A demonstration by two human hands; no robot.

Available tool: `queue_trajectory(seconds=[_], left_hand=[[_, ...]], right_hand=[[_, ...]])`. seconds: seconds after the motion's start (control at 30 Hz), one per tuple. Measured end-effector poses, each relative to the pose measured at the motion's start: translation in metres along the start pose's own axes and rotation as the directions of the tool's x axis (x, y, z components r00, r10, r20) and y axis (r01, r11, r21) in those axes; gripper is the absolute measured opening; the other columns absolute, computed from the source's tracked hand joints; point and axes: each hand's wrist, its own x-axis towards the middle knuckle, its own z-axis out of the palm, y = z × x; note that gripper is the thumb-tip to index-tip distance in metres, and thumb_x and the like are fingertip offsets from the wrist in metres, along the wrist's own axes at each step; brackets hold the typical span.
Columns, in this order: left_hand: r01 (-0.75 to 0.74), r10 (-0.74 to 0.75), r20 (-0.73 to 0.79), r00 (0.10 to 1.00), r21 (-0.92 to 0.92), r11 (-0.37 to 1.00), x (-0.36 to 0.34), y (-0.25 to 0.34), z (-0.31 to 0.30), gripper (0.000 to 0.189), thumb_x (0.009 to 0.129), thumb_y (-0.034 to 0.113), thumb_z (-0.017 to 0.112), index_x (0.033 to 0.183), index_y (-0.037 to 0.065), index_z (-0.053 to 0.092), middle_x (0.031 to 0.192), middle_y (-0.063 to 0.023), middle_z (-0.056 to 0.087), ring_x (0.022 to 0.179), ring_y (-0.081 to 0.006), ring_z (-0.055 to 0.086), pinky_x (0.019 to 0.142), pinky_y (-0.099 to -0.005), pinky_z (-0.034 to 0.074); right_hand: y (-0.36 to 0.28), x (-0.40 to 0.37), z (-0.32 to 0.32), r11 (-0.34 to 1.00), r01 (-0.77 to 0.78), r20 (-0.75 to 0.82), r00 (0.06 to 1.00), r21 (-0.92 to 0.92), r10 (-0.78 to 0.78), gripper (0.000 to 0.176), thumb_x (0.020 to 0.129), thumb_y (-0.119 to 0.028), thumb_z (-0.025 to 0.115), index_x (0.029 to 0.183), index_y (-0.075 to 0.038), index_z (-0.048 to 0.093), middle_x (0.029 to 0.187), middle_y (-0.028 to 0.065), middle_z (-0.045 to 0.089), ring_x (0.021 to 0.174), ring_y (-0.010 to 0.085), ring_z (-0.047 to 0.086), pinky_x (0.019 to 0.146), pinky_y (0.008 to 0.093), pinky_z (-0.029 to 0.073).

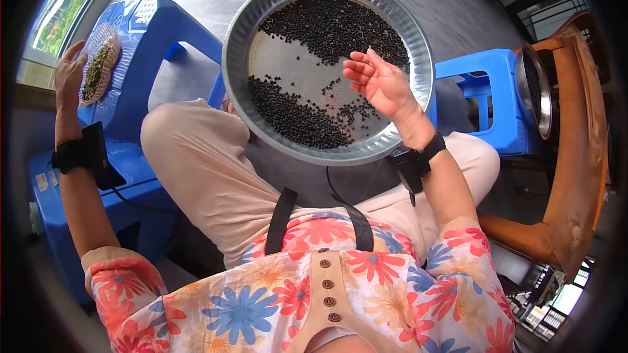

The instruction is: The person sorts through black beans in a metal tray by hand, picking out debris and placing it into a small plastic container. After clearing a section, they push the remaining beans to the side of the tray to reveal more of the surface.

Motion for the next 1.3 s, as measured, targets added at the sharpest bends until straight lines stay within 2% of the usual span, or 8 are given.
queue_trajectory(seconds=[0.33, 0.43, 0.5, 0.7, 0.9, 1.0, 1.13, 1.3], left_hand=[[-0.428, 0.437, 0.016, 0.899, -0.166, 0.888, -0.088, 0.168, 0.114, 0.021, 0.083, 0.021, 0.058, 0.097, 0.006, 0.067, 0.110, -0.0092, 0.062, 0.105, -0.0177, 0.056, 0.089, -0.0271, 0.041], [-0.365, 0.449, 0.118, 0.886, -0.421, 0.831, -0.097, 0.189, 0.153, 0.021, 0.082, 0.020, 0.060, 0.097, 0.007, 0.067, 0.105, -0.0062, 0.064, 0.099, -0.0175, 0.059, 0.087, -0.0281, 0.043], [-0.170, 0.414, 0.259, 0.873, -0.634, 0.754, -0.106, 0.205, 0.171, 0.024, 0.085, 0.016, 0.060, 0.101, -0.001, 0.064, 0.103, -0.0063, 0.062, 0.094, -0.0113, 0.056, 0.084, -0.0225, 0.042], [-0.103, 0.507, 0.403, 0.762, -0.697, 0.709, -0.121, 0.241, 0.224, 0.026, 0.084, 0.019, 0.061, 0.100, 0.000, 0.064, 0.091, -0.0045, 0.064, 0.086, -0.0106, 0.057, 0.078, -0.0227, 0.044], [-0.003, 0.360, 0.533, 0.766, -0.557, 0.831, -0.135, 0.272, 0.226, 0.022, 0.079, 0.017, 0.060, 0.092, 0.001, 0.067, 0.079, -0.0093, 0.065, 0.073, -0.0146, 0.059, 0.068, -0.0261, 0.047], [0.102, 0.275, 0.596, 0.754, -0.521, 0.848, -0.131, 0.275, 0.236, 0.021, 0.079, 0.014, 0.058, 0.092, -0.001, 0.066, 0.079, -0.0096, 0.065, 0.074, -0.0149, 0.059, 0.068, -0.0263, 0.047], [0.050, 0.375, 0.555, 0.743, -0.604, 0.795, -0.125, 0.266, 0.251, 0.021, 0.080, 0.014, 0.058, 0.092, -0.002, 0.066, 0.079, -0.0092, 0.065, 0.074, -0.0147, 0.059, 0.067, -0.0262, 0.047], [0.125, 0.297, 0.603, 0.740, -0.557, 0.821, -0.125, 0.273, 0.248, 0.021, 0.080, 0.013, 0.057, 0.092, -0.001, 0.067, 0.080, -0.0091, 0.065, 0.075, -0.0143, 0.059, 0.068, -0.0263, 0.047]], right_hand=[[-0.003, -0.005, 0.001, 0.987, 0.050, 0.101, 0.994, -0.153, -0.035, 0.031, 0.094, -0.029, 0.044, 0.111, -0.003, 0.050, 0.108, 0.0138, 0.060, 0.098, 0.0222, 0.059, 0.071, 0.0293, 0.049], [-0.012, 0.001, -0.025, 0.887, 0.050, 0.011, 0.999, -0.459, -0.051, 0.032, 0.092, -0.028, 0.049, 0.113, -0.004, 0.052, 0.100, 0.0094, 0.064, 0.088, 0.0183, 0.063, 0.066, 0.0267, 0.049], [-0.010, 0.004, -0.044, 0.557, -0.085, -0.126, 0.991, -0.826, -0.035, 0.021, 0.085, -0.021, 0.055, 0.093, -0.003, 0.060, 0.083, 0.0060, 0.066, 0.069, 0.0126, 0.063, 0.055, 0.0223, 0.046], [0.026, 0.016, -0.051, 0.050, -0.047, -0.026, 0.933, -0.998, 0.359, 0.021, 0.080, -0.014, 0.053, 0.090, 0.001, 0.063, 0.071, 0.0021, 0.062, 0.061, 0.0101, 0.059, 0.057, 0.0220, 0.047], [0.036, 0.030, -0.050, 0.365, 0.010, 0.050, 0.994, -0.931, 0.099, 0.018, 0.078, -0.014, 0.059, 0.086, 0.001, 0.065, 0.068, 0.0052, 0.062, 0.062, 0.0084, 0.058, 0.059, 0.0250, 0.047], [0.030, 0.029, -0.055, 0.019, 0.082, 0.081, 0.996, -0.996, -0.038, 0.017, 0.078, -0.014, 0.058, 0.089, -0.003, 0.065, 0.070, 0.0044, 0.064, 0.062, 0.0091, 0.059, 0.060, 0.0234, 0.048], [0.030, 0.031, -0.060, 0.069, 0.021, 0.016, 0.997, -0.997, -0.072, 0.016, 0.078, -0.015, 0.058, 0.086, -0.003, 0.066, 0.069, 0.0042, 0.064, 0.062, 0.0108, 0.059, 0.061, 0.0247, 0.048], [0.013, 0.027, -0.074, -0.242, 0.116, 0.136, 0.988, -0.963, -0.066, 0.015, 0.074, -0.014, 0.058, 0.081, -0.004, 0.066, 0.068, 0.0094, 0.064, 0.062, 0.0188, 0.061, 0.062, 0.0288, 0.049]])
